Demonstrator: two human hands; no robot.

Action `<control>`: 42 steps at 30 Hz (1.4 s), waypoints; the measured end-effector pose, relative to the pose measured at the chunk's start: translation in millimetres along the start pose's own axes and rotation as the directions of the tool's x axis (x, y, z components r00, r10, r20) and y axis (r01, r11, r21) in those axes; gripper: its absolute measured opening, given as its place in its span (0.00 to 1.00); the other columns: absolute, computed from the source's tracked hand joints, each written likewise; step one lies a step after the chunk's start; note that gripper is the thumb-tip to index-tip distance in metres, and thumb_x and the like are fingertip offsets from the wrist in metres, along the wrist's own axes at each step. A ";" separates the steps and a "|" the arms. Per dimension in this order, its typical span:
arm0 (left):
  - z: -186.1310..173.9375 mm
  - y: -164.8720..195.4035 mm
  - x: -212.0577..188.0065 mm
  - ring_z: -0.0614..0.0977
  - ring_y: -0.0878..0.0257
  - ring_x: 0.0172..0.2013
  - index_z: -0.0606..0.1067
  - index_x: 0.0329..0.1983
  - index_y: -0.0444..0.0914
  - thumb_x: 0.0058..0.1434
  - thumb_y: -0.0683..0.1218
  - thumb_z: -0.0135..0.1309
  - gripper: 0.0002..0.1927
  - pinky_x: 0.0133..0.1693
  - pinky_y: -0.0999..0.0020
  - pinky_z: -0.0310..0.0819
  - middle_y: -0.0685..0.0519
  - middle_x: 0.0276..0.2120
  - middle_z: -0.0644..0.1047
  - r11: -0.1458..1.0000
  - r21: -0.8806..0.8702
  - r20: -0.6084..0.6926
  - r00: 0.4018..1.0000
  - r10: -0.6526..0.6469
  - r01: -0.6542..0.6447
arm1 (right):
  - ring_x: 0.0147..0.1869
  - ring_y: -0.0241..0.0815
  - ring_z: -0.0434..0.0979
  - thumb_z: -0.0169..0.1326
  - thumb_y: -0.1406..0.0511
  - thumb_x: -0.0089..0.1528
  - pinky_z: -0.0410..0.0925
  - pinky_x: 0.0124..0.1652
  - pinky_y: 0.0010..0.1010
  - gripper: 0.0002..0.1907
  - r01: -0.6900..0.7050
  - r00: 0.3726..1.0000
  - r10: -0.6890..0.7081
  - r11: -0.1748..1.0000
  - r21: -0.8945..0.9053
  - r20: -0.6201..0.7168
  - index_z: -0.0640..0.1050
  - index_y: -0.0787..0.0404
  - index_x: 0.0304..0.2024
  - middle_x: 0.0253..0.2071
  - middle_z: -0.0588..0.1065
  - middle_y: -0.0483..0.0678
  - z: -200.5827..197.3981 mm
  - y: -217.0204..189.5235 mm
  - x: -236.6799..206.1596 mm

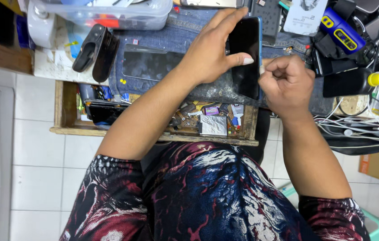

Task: The person uses a metal prying tool to open the back casing of a smartphone, carefully separating the edges. They then use a screwdriver to remove screws from the internal frame and disconnect components. The person handles the phone and tools with both hands on a cluttered workbench.

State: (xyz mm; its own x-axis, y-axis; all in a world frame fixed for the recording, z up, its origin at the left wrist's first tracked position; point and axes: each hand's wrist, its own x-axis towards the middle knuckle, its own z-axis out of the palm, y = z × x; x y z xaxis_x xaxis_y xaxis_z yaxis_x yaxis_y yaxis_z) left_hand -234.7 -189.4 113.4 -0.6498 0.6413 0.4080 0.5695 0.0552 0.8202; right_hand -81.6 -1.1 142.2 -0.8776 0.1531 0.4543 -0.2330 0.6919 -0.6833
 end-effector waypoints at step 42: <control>39.9 51.8 -0.5 0.61 0.40 0.75 0.51 0.76 0.41 0.45 0.50 0.80 0.62 0.70 0.50 0.70 0.44 0.76 0.47 0.986 -0.044 0.073 0.984 0.164 -0.162 | 0.47 0.30 0.82 0.57 0.73 0.66 0.75 0.48 0.20 0.08 -0.090 0.996 0.092 0.976 0.199 -0.003 0.73 0.69 0.45 0.43 0.80 0.47 -41.5 -30.2 32.8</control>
State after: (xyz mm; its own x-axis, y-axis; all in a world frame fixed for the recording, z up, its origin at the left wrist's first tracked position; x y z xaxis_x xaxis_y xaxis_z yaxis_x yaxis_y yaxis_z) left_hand -184.8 -156.3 139.6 -0.5091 0.6955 0.5071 0.6444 -0.0826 0.7602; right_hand -86.0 12.4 201.5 -0.8940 0.2187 0.3912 -0.2320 0.5208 -0.8215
